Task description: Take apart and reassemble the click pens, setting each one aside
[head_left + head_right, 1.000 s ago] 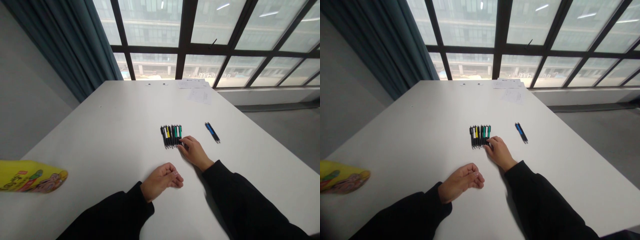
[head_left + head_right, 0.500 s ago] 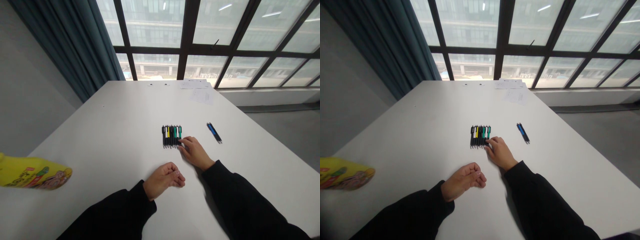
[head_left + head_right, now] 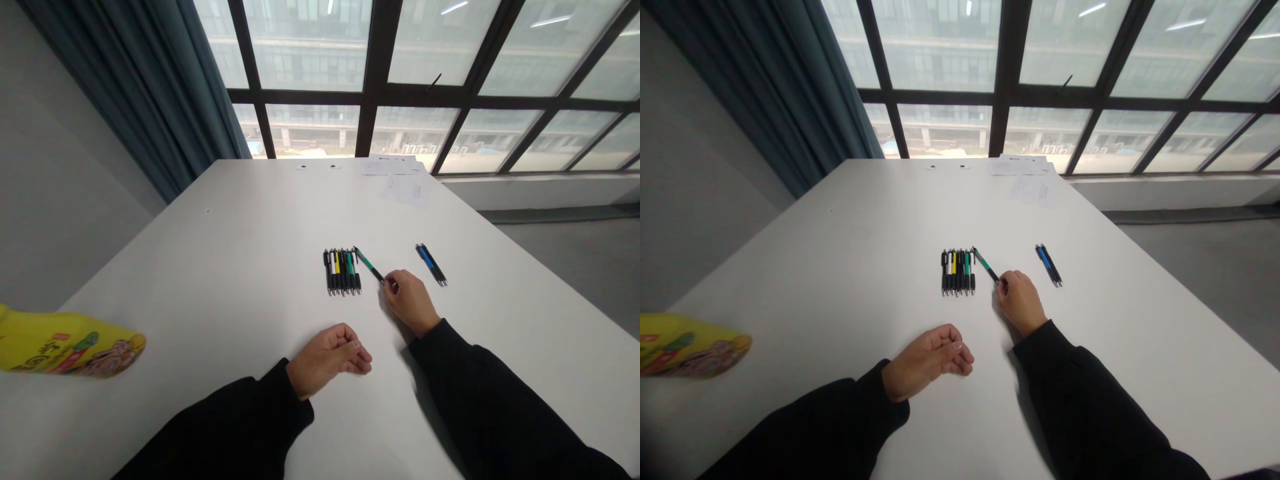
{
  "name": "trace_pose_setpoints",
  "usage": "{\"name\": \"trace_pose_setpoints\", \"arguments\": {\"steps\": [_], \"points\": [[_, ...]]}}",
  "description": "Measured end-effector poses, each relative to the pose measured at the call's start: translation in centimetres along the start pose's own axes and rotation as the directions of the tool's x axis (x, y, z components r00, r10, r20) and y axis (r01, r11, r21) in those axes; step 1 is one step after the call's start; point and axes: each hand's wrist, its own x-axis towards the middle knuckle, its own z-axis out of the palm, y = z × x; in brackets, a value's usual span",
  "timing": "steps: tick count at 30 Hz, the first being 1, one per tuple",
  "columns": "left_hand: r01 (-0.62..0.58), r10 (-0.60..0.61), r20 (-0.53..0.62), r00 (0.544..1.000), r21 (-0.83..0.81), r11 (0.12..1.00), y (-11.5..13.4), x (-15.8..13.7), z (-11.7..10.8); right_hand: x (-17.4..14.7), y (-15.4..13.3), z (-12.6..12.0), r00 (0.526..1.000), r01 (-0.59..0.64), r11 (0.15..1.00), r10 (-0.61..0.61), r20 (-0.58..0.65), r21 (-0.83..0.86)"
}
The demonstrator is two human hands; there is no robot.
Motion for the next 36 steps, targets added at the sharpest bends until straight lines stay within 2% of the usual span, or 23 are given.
{"name": "trace_pose_setpoints", "arguments": {"steps": [6,10,14,16,19,22,23,27,36], "points": [[-0.003,0.003,0.005,1.000,-0.002,1.000,0.1,0.0,0.1,0.2,0.3,0.2,0.999,-0.037,0.997,0.038,-0.013,0.061],[-0.019,0.019,0.003,1.000,0.007,1.000,-0.1,0.0,0.0,0.5,0.8,0.0,0.992,-0.108,0.986,0.115,-0.047,0.127],[-0.101,0.107,-0.077,0.991,0.082,0.992,0.2,-0.3,-0.5,0.3,1.5,-1.2,0.980,-0.171,0.950,0.192,-0.057,0.262],[-0.191,0.219,-0.164,0.962,0.172,0.966,0.6,-0.6,-1.0,-0.2,1.4,-2.0,0.978,-0.182,0.879,0.207,-0.009,0.440],[-0.342,0.426,-0.267,0.865,0.308,0.888,1.5,-0.8,-1.8,-1.4,0.8,-2.7,0.980,-0.199,0.705,0.149,0.132,0.681],[-0.403,0.527,-0.337,0.780,0.373,0.836,2.4,-0.7,-2.5,-2.4,-0.1,-2.9,0.962,-0.249,0.619,0.070,0.264,0.745],[-0.403,0.534,-0.340,0.774,0.386,0.829,2.6,-0.6,-2.6,-2.6,-0.3,-2.8,0.955,-0.265,0.603,0.058,0.290,0.752],[-0.392,0.526,-0.346,0.777,0.389,0.834,2.7,-0.2,-3.1,-2.8,-0.3,-2.3,0.935,-0.324,0.551,0.064,0.349,0.769],[-0.350,0.483,-0.374,0.792,0.370,0.861,2.6,0.3,-3.4,-2.5,0.1,-2.0,0.912,-0.401,0.450,0.115,0.393,0.798]]}}
